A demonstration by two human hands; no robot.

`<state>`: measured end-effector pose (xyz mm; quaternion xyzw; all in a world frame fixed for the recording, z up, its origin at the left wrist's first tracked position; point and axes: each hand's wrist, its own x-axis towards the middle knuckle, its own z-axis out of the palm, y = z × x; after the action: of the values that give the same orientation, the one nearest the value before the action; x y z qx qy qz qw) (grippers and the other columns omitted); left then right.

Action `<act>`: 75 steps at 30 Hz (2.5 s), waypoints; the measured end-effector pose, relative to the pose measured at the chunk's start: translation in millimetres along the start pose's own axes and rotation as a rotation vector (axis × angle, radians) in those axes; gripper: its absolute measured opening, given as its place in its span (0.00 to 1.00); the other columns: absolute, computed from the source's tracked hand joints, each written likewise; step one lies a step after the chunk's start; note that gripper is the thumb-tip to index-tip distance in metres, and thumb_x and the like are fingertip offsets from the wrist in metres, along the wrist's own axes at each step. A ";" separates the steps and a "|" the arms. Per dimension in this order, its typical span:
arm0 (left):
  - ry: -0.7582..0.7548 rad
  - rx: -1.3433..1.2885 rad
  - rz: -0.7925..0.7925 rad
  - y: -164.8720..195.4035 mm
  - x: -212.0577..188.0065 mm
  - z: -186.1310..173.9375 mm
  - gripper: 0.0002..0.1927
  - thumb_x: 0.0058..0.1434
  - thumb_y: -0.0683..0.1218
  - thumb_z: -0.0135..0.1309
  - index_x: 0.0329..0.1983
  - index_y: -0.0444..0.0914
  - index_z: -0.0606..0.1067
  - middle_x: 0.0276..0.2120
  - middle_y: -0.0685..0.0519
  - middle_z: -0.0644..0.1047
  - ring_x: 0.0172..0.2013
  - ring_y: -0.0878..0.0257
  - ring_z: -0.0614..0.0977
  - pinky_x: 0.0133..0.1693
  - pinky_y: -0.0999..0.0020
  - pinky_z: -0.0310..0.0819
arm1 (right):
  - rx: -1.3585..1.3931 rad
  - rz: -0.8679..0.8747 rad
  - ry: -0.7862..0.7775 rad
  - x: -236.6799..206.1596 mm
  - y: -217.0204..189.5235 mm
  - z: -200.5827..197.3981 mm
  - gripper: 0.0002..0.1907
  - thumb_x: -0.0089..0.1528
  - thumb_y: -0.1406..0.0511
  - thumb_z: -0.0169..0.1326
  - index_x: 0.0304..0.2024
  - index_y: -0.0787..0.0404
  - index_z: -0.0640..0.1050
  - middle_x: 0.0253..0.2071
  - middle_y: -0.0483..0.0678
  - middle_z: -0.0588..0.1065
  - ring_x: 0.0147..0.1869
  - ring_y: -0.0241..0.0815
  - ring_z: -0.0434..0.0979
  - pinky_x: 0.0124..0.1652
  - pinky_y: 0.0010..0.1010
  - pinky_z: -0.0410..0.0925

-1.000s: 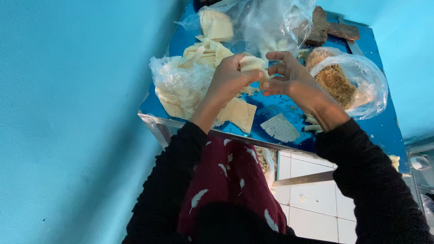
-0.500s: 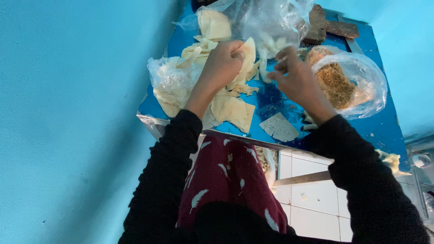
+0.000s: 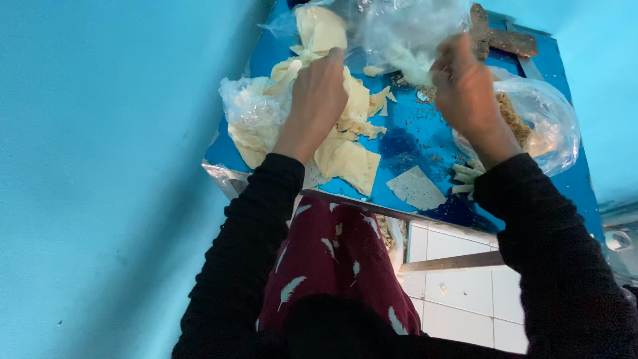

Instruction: The person sits at a small blue table and tears thin pale sheets taken from plastic bags into smaller pieces, then rolls the pieces by hand into tight cylindrical sticks and sets the finished rolls on the table edge. They repeat this tear-and-roll cycle continuously, occasionally reaching into a plastic bowl of brown crumbly filling beside the sheets.

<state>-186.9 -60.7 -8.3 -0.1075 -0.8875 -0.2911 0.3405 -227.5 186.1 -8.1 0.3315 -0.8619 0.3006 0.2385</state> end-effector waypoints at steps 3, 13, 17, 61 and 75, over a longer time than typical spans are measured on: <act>0.046 -0.130 -0.020 -1.0 7.0 -2.4 0.10 0.58 0.37 0.55 0.43 0.33 0.73 0.31 0.37 0.80 0.36 0.37 0.82 0.34 0.46 0.74 | -0.514 -0.138 -0.225 -6.1 -14.6 8.0 0.18 0.62 0.79 0.54 0.52 0.61 0.70 0.39 0.59 0.77 0.40 0.57 0.78 0.36 0.45 0.70; -0.028 -0.014 0.039 -20.2 15.5 3.8 0.09 0.59 0.32 0.51 0.43 0.29 0.69 0.37 0.34 0.78 0.42 0.37 0.80 0.40 0.49 0.76 | 0.057 -0.132 -0.302 4.6 -62.9 44.0 0.13 0.62 0.77 0.55 0.48 0.62 0.72 0.38 0.53 0.80 0.45 0.53 0.81 0.42 0.45 0.70; 0.103 -0.015 0.143 -26.0 16.7 1.8 0.14 0.55 0.32 0.53 0.44 0.30 0.70 0.39 0.35 0.77 0.43 0.34 0.80 0.41 0.48 0.75 | 0.222 -0.054 -0.394 8.0 -68.4 78.2 0.14 0.61 0.76 0.55 0.49 0.64 0.71 0.39 0.54 0.80 0.46 0.54 0.82 0.43 0.44 0.73; -0.353 -1.264 -0.560 8.1 -143.3 -55.6 0.05 0.70 0.43 0.54 0.43 0.37 0.73 0.35 0.57 0.76 0.37 0.72 0.79 0.44 0.73 0.78 | 0.479 0.251 -0.403 -80.4 -79.4 20.9 0.21 0.61 0.75 0.55 0.56 0.62 0.68 0.47 0.52 0.79 0.50 0.44 0.82 0.46 0.35 0.74; -0.091 -0.979 -0.266 60.7 -104.9 -13.4 0.08 0.70 0.39 0.52 0.50 0.32 0.74 0.41 0.52 0.83 0.42 0.71 0.84 0.45 0.75 0.79 | 0.381 0.477 -0.236 -107.9 -43.3 -61.2 0.19 0.61 0.73 0.59 0.54 0.63 0.72 0.45 0.51 0.75 0.47 0.39 0.81 0.44 0.31 0.75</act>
<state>-77.9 -18.8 -43.4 -0.1532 -0.6671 -0.7087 0.1713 -111.7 247.6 -15.2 0.1914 -0.8653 0.4632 -0.0063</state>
